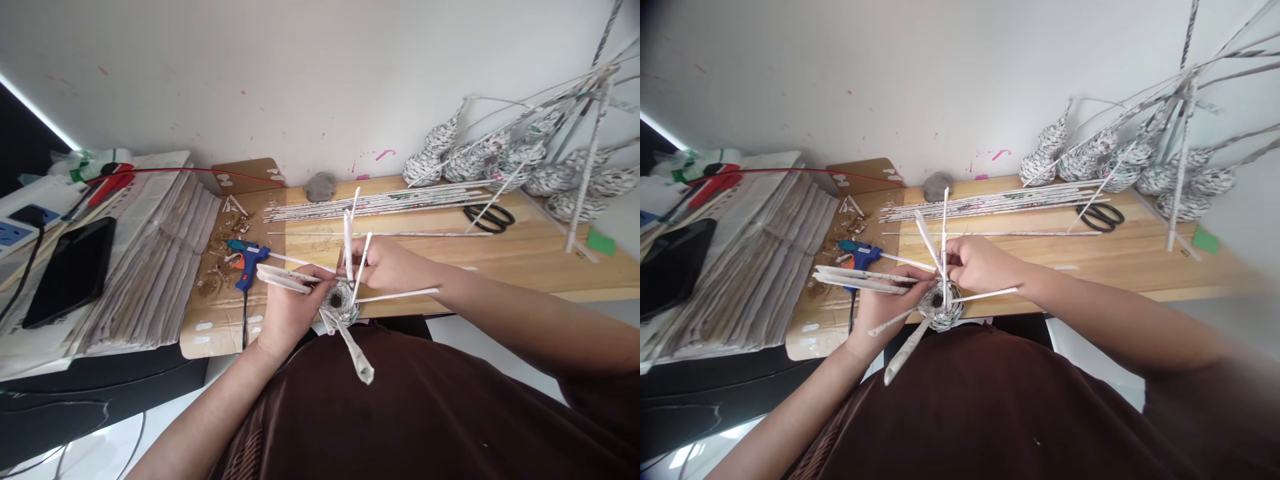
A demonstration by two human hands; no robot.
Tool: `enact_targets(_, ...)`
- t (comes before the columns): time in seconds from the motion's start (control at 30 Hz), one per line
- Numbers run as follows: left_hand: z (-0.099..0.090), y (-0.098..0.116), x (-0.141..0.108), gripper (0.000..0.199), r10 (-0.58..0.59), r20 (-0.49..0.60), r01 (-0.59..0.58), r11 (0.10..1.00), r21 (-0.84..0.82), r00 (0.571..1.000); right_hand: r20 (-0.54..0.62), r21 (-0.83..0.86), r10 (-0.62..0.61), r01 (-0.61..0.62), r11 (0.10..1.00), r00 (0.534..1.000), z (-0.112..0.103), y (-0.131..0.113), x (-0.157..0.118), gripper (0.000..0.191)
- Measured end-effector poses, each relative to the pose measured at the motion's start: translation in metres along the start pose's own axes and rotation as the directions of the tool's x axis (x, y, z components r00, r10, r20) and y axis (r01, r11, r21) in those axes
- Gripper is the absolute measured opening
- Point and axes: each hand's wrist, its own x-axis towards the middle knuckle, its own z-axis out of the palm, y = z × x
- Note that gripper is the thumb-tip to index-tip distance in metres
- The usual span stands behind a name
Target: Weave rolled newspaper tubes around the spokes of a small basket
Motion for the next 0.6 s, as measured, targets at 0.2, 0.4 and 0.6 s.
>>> enact_targets(0.2,-0.003,0.002,0.000,0.011,0.060,0.038,-0.064,0.988,0.143,0.997,0.061,0.138,0.047,-0.055,0.989,0.997,0.003,0.007,0.006,0.006)
enact_targets(0.4,-0.006,0.007,0.000,0.009,0.059,0.036,-0.066,0.965,0.255,0.998,0.191,0.384,0.155,-0.219,0.897,0.969,0.006,0.008,0.009,0.018)
enact_targets(0.6,-0.003,0.004,0.000,0.008,-0.024,0.019,0.024,0.999,0.024,1.000,0.163,0.488,0.181,-0.238,0.840,0.970,0.012,0.010,0.008,0.026)
